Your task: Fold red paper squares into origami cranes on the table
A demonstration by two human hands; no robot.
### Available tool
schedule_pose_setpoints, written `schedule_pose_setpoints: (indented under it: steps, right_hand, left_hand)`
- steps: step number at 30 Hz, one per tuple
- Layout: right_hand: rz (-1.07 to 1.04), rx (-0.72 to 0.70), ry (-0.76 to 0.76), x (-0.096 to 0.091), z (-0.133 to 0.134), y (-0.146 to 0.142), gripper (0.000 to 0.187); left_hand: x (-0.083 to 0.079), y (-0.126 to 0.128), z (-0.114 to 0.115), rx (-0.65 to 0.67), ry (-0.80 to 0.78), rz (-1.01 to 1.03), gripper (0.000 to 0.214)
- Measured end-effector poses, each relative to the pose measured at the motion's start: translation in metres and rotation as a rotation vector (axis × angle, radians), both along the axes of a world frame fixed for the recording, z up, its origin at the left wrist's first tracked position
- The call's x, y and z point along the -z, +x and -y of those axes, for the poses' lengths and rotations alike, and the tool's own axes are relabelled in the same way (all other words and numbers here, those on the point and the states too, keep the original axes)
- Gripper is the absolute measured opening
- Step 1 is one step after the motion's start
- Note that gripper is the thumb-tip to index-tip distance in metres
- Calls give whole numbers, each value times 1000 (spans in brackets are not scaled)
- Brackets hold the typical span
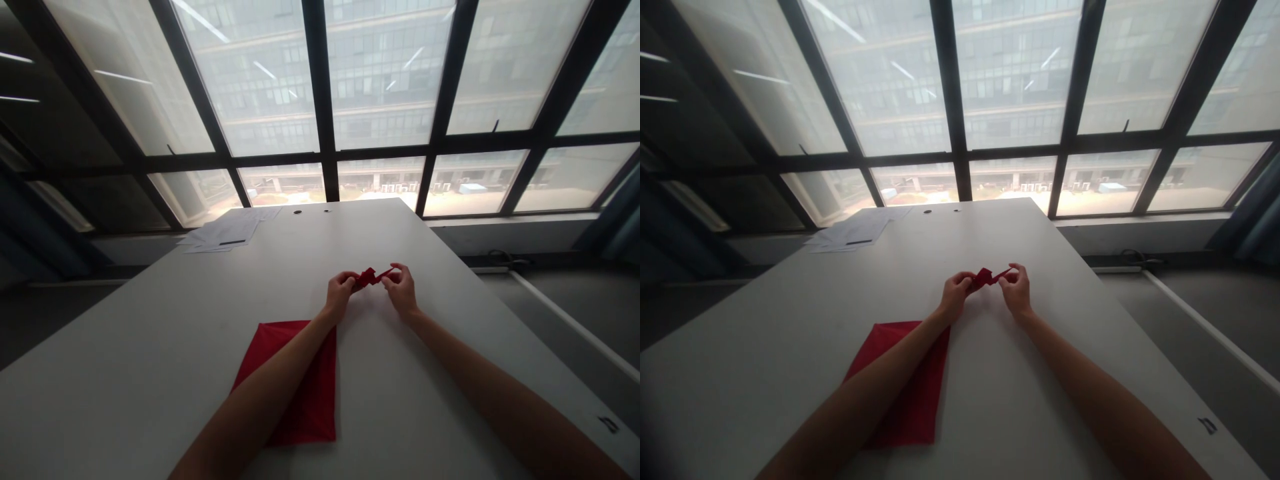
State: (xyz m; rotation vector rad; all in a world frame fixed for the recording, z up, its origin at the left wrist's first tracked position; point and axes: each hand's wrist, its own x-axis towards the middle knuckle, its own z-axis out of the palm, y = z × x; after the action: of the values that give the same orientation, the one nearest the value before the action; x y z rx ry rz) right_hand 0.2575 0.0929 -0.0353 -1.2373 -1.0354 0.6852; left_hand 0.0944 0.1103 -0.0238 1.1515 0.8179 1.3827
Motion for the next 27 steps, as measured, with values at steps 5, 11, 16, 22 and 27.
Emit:
schedule_pose_setpoints:
  steps: [5, 11, 16, 22, 27]
  right_hand:
    - [646, 256, 178, -3, 7, -2, 72]
    - [953, 259, 319, -18, 19, -5, 74]
    - [1160, 63, 209, -15, 19, -6, 16]
    - [1214, -41, 79, -14, 19, -10, 44]
    - [1052, 68, 109, -16, 18, -7, 22]
  left_hand:
    - [1, 1, -1, -137, 68, -88, 11]
    - [-1, -2, -3, -214, 133, -174, 13]
    - [1, -5, -7, -286, 186, -242, 14]
    - [-1, -6, -6, -325, 296, -368, 15]
    - [-7, -1, 1, -259, 455, -472, 16]
